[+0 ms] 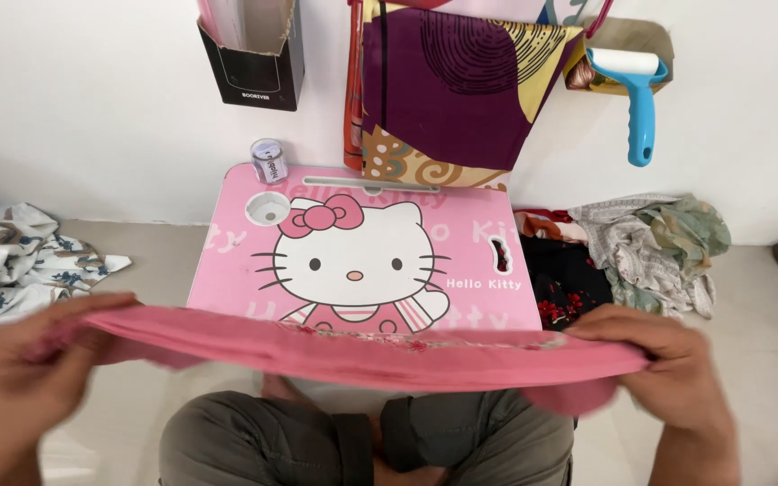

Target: Unfolding, inspecting, folding a pink scarf and then cleaning it with a lint roller

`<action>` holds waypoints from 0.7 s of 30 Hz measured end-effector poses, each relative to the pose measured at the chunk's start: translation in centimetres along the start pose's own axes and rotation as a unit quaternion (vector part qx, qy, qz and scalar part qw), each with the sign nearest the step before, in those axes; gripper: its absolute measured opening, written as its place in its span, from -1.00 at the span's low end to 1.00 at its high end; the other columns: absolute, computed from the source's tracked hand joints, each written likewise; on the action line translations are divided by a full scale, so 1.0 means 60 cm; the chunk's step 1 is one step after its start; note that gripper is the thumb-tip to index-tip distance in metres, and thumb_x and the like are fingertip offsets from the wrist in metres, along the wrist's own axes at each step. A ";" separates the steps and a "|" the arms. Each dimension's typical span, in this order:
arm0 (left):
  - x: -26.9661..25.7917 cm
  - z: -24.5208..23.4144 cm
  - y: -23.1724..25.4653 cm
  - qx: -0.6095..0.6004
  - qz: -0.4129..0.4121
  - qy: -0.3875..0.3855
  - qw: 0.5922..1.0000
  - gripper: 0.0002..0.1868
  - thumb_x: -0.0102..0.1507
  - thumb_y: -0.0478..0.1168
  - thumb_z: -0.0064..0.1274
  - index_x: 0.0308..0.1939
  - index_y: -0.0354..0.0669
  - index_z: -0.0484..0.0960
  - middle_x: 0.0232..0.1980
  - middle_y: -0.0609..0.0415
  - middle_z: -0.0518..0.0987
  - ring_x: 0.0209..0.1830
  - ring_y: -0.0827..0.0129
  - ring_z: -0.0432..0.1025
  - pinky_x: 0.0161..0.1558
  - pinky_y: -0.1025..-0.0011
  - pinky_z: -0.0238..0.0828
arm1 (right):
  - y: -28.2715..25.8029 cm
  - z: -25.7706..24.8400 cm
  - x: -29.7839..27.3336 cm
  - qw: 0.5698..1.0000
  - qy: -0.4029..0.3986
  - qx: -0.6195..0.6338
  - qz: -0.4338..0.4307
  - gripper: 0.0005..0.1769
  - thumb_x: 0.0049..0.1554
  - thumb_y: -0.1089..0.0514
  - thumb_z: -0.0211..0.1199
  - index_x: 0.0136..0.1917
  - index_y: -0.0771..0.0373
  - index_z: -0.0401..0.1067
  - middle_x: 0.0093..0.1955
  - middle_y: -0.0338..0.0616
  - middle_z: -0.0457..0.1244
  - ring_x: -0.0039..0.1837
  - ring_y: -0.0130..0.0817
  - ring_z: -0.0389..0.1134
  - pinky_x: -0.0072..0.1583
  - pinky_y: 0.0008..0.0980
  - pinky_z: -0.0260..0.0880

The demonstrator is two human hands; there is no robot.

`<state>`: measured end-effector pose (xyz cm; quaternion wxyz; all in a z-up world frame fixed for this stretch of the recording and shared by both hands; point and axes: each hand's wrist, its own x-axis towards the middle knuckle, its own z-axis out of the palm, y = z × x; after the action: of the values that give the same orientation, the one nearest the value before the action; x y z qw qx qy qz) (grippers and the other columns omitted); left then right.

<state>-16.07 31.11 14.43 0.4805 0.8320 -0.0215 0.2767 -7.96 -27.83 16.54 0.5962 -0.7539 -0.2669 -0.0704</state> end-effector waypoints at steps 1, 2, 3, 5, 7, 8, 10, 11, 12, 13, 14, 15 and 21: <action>0.023 -0.008 0.016 0.001 0.001 0.001 1.000 -0.63 0.25 -0.60 0.04 0.15 -0.48 0.62 -0.25 -0.21 0.68 -0.63 0.40 0.44 -0.41 0.55 0.57 | -0.009 -0.010 0.018 1.000 0.000 0.000 -0.001 -0.57 -0.10 0.56 0.22 0.04 0.37 0.60 0.06 0.11 0.48 -0.07 -0.27 0.53 0.00 -0.48 0.60; 0.045 -0.016 0.032 0.021 0.002 -0.012 1.000 -0.68 0.29 -0.58 0.03 0.13 -0.56 0.61 -0.30 -0.31 0.65 -0.68 0.27 0.45 -0.55 0.48 0.54 | -0.017 -0.019 0.033 0.996 0.017 -0.067 0.065 -0.52 -0.12 0.59 0.18 0.05 0.41 0.61 -0.02 0.05 0.49 -0.16 -0.32 0.46 -0.09 -0.51 0.48; 0.067 -0.024 0.047 0.042 0.004 -0.026 0.999 -0.72 0.32 -0.56 0.02 0.12 -0.64 0.59 -0.34 -0.40 0.62 -0.72 0.13 0.45 -0.68 0.40 0.51 | -0.025 -0.028 0.048 0.982 0.032 -0.133 0.131 -0.48 -0.15 0.62 0.15 0.07 0.45 0.63 -0.10 0.00 0.51 -0.25 -0.38 0.39 -0.18 -0.55 0.37; 0.078 -0.019 0.044 0.016 -0.033 -0.036 0.999 -0.73 0.32 -0.54 0.05 0.09 -0.59 0.62 -0.41 -0.28 0.58 -0.71 0.25 0.32 -0.68 0.45 0.31 | -0.032 -0.013 0.078 0.972 0.012 -0.157 0.177 -0.54 -0.11 0.58 0.22 0.05 0.42 0.67 -0.23 0.00 0.48 -0.34 -0.37 0.33 -0.27 -0.51 0.30; 0.099 -0.010 0.034 -0.011 -0.068 -0.042 0.997 -0.75 0.32 -0.51 0.08 0.07 -0.54 0.66 -0.49 -0.16 0.54 -0.69 0.36 0.19 -0.68 0.49 0.11 | -0.021 -0.004 0.118 0.959 -0.009 -0.181 0.218 -0.60 -0.08 0.54 0.29 0.02 0.40 0.71 -0.37 -0.01 0.46 -0.44 -0.37 0.27 -0.37 -0.48 0.23; 0.109 -0.005 0.025 0.007 -0.101 -0.081 0.992 -0.75 0.30 -0.45 0.11 0.04 -0.45 0.72 -0.58 -0.09 0.48 -0.71 0.39 0.13 -0.68 0.47 0.01 | -0.005 0.001 0.131 0.945 -0.001 -0.218 0.245 -0.64 -0.06 0.50 0.35 0.00 0.34 0.72 -0.35 -0.03 0.47 -0.44 -0.38 0.26 -0.36 -0.47 0.21; 0.126 0.005 0.011 0.025 -0.135 -0.119 0.983 -0.75 0.28 -0.39 0.13 0.01 -0.36 0.79 -0.67 -0.01 0.42 -0.73 0.42 0.07 -0.68 0.46 -0.09 | 0.025 -0.002 0.147 0.929 0.006 -0.254 0.270 -0.69 -0.04 0.46 0.41 -0.02 0.27 0.72 -0.34 -0.05 0.48 -0.44 -0.39 0.24 -0.34 -0.47 0.20; 0.131 0.010 0.008 0.004 -0.140 -0.112 0.984 -0.76 0.31 -0.41 0.10 0.01 -0.38 0.78 -0.66 0.01 0.41 -0.73 0.46 0.04 -0.68 0.47 -0.09 | 0.038 -0.011 0.151 0.951 0.018 -0.209 0.226 -0.63 -0.05 0.51 0.34 0.03 0.33 0.69 -0.30 -0.03 0.47 -0.42 -0.41 0.25 -0.33 -0.51 0.24; 0.138 0.016 0.003 -0.018 -0.144 -0.105 0.984 -0.77 0.33 -0.43 0.07 0.01 -0.39 0.76 -0.66 0.04 0.40 -0.72 0.49 0.01 -0.69 0.49 -0.09 | 0.051 -0.021 0.154 0.969 0.033 -0.163 0.182 -0.56 -0.07 0.57 0.26 0.07 0.39 0.65 -0.26 -0.01 0.46 -0.40 -0.44 0.26 -0.33 -0.56 0.28; 0.139 0.016 0.010 -0.019 -0.144 -0.105 0.984 -0.77 0.33 -0.43 0.07 0.01 -0.39 0.76 -0.66 0.04 0.40 -0.72 0.49 0.01 -0.69 0.49 -0.09 | 0.045 -0.028 0.145 0.969 0.033 -0.164 0.182 -0.56 -0.07 0.57 0.26 0.07 0.39 0.65 -0.26 -0.01 0.46 -0.40 -0.44 0.26 -0.33 -0.56 0.28; 0.140 0.014 0.018 -0.004 -0.126 -0.088 0.988 -0.75 0.34 -0.43 0.07 0.07 -0.40 0.73 -0.61 0.00 0.41 -0.70 0.46 0.04 -0.65 0.48 -0.04 | 0.039 -0.034 0.139 0.973 0.013 -0.174 0.148 -0.61 -0.05 0.49 0.30 0.06 0.38 0.65 -0.25 0.00 0.47 -0.38 -0.40 0.34 -0.32 -0.54 0.37; 0.141 0.012 0.025 0.010 -0.109 -0.071 0.991 -0.72 0.36 -0.43 0.06 0.13 -0.41 0.70 -0.56 -0.03 0.43 -0.67 0.42 0.07 -0.61 0.47 0.00 | 0.032 -0.040 0.133 0.976 -0.006 -0.184 0.114 -0.66 -0.04 0.41 0.34 0.05 0.37 0.64 -0.25 0.01 0.49 -0.35 -0.36 0.42 -0.30 -0.52 0.45; 0.102 -0.106 -0.104 0.054 -0.081 -0.247 0.964 -0.59 0.12 -0.38 0.11 0.01 -0.07 0.86 -0.21 -0.01 1.01 -0.48 0.37 0.91 -0.45 0.49 0.97 | 0.005 -0.115 0.030 0.983 -0.052 -0.175 0.010 -0.68 -0.08 0.35 0.31 -0.01 0.33 0.64 -0.19 -0.08 0.58 -0.41 -0.50 0.55 -0.37 -0.59 0.58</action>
<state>-11.82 41.03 14.92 0.4353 0.8982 -0.0570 0.0232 -4.80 -33.74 18.97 0.4411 -0.8519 -0.2731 -0.0709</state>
